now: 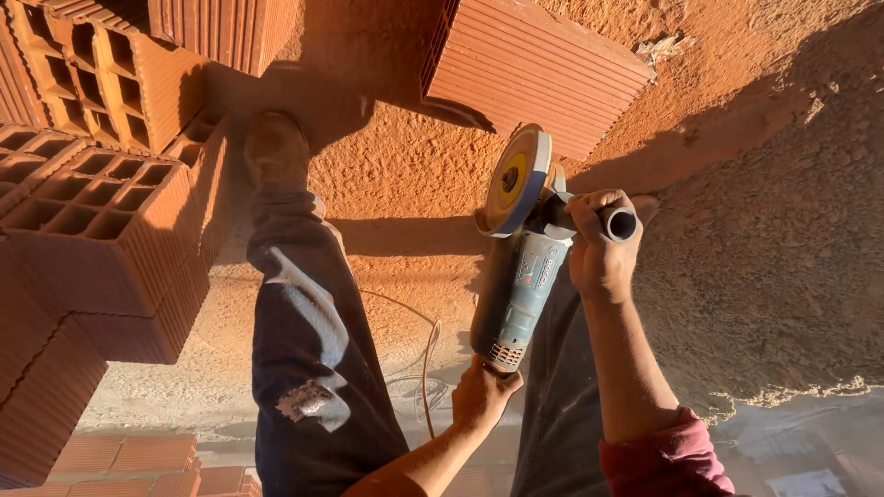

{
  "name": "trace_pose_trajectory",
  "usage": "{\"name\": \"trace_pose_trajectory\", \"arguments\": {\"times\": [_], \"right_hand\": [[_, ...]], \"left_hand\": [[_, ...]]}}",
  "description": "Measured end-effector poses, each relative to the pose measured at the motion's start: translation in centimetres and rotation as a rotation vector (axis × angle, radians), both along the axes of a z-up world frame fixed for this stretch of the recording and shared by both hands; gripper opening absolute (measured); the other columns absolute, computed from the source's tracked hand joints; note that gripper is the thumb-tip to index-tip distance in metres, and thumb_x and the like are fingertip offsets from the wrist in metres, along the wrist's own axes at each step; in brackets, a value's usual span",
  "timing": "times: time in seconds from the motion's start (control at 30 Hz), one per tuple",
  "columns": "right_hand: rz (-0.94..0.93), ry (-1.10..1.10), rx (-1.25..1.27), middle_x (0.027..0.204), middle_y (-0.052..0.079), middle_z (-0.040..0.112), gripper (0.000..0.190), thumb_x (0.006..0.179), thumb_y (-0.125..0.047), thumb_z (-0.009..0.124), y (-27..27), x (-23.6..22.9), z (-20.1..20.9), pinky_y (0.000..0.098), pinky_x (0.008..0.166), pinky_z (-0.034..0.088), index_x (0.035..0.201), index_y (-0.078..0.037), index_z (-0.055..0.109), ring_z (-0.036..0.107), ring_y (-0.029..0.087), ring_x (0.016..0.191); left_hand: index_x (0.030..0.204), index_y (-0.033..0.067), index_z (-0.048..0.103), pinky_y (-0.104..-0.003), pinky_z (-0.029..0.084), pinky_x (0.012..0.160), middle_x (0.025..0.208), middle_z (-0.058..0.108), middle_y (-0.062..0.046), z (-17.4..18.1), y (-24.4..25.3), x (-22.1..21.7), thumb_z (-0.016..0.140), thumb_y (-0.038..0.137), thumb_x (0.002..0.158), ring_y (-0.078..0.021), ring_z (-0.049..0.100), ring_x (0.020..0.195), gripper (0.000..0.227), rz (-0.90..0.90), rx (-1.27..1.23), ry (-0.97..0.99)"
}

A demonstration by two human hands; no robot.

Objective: Cutting clay bricks using a handheld angle grinder on a construction site.

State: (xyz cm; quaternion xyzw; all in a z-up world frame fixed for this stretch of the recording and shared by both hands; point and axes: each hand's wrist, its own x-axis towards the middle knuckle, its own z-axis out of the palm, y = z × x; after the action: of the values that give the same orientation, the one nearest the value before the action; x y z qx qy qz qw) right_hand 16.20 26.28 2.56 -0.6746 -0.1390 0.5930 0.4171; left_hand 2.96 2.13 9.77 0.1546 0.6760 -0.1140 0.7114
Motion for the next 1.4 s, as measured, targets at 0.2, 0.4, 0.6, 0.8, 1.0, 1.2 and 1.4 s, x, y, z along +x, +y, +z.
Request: {"name": "trace_pose_trajectory", "arguments": {"times": [0.2, 0.4, 0.6, 0.8, 1.0, 1.2, 1.4], "right_hand": [[0.0, -0.014, -0.024, 0.097, 0.01, 0.067, 0.015, 0.091, 0.006, 0.069, 0.5, 0.5, -1.0, 0.0332, 0.089, 0.052, 0.096, -0.005, 0.06, 0.064, 0.019, 0.092], [0.018, 0.019, -0.006, 0.096, 0.008, 0.065, 0.016, 0.094, 0.004, 0.071, -0.1, 1.1, -2.5, 0.0354, 0.09, 0.051, 0.098, -0.006, 0.06, 0.062, 0.02, 0.092], [0.025, 0.006, -0.031, 0.095, 0.01, 0.066, 0.015, 0.091, 0.002, 0.072, 1.0, 0.7, -2.8, 0.035, 0.086, 0.052, 0.096, -0.006, 0.06, 0.063, 0.02, 0.091], [0.037, 0.0, 0.001, 0.094, 0.009, 0.065, 0.016, 0.093, 0.002, 0.072, 1.3, 0.8, -3.4, 0.0336, 0.083, 0.052, 0.096, -0.005, 0.059, 0.062, 0.019, 0.088], [0.058, -0.056, -0.081, 0.085, 0.01, 0.066, 0.009, 0.092, -0.001, 0.07, 2.3, 0.4, -3.5, 0.0334, 0.074, 0.054, 0.091, 0.0, 0.061, 0.065, 0.02, 0.076], [0.02, -0.051, -0.096, 0.085, 0.009, 0.066, 0.012, 0.089, -0.002, 0.071, 3.1, 0.3, -3.8, 0.0323, 0.072, 0.052, 0.093, -0.002, 0.059, 0.065, 0.019, 0.076], [0.018, -0.038, -0.082, 0.084, 0.01, 0.066, 0.012, 0.088, -0.003, 0.071, 4.1, 0.2, -3.4, 0.0333, 0.072, 0.054, 0.091, -0.002, 0.059, 0.065, 0.019, 0.076]], "left_hand": [[0.118, 0.0053, 0.056, -0.039, 0.063, 0.073, 0.099, 0.076, -0.01, -0.2, 0.8, 0.0, 0.074, 0.043, 0.085, -0.0255, 0.077, 0.085, 0.054, 0.008, 0.067, -0.029], [0.117, 0.0046, 0.057, -0.035, 0.065, 0.07, 0.099, 0.076, -0.008, -0.7, 0.5, -0.2, 0.073, 0.046, 0.088, -0.0195, 0.076, 0.082, 0.053, 0.007, 0.002, -0.049], [0.115, 0.0028, 0.058, -0.036, 0.064, 0.067, 0.095, 0.076, -0.007, -1.5, 0.8, -0.2, 0.071, 0.047, 0.089, -0.0197, 0.076, 0.078, 0.052, -0.026, 0.006, -0.06], [0.113, 0.0023, 0.059, -0.037, 0.062, 0.068, 0.093, 0.076, -0.01, -2.1, 0.6, 0.0, 0.076, 0.046, 0.086, -0.0218, 0.075, 0.078, 0.054, -0.064, 0.076, -0.004], [0.115, 0.0034, 0.058, -0.036, 0.063, 0.066, 0.095, 0.075, -0.009, -3.0, -0.1, 0.5, 0.072, 0.051, 0.088, -0.0208, 0.075, 0.077, 0.056, -0.08, 0.094, -0.024], [0.116, 0.0038, 0.058, -0.036, 0.063, 0.065, 0.097, 0.075, -0.009, -2.8, 1.5, 0.4, 0.071, 0.053, 0.091, -0.0209, 0.075, 0.079, 0.057, -0.111, 0.078, -0.045], [0.119, 0.0043, 0.056, -0.035, 0.064, 0.066, 0.101, 0.074, -0.009, -3.0, 2.0, 0.7, 0.07, 0.051, 0.091, -0.0212, 0.076, 0.082, 0.056, -0.09, 0.129, -0.053]]}}
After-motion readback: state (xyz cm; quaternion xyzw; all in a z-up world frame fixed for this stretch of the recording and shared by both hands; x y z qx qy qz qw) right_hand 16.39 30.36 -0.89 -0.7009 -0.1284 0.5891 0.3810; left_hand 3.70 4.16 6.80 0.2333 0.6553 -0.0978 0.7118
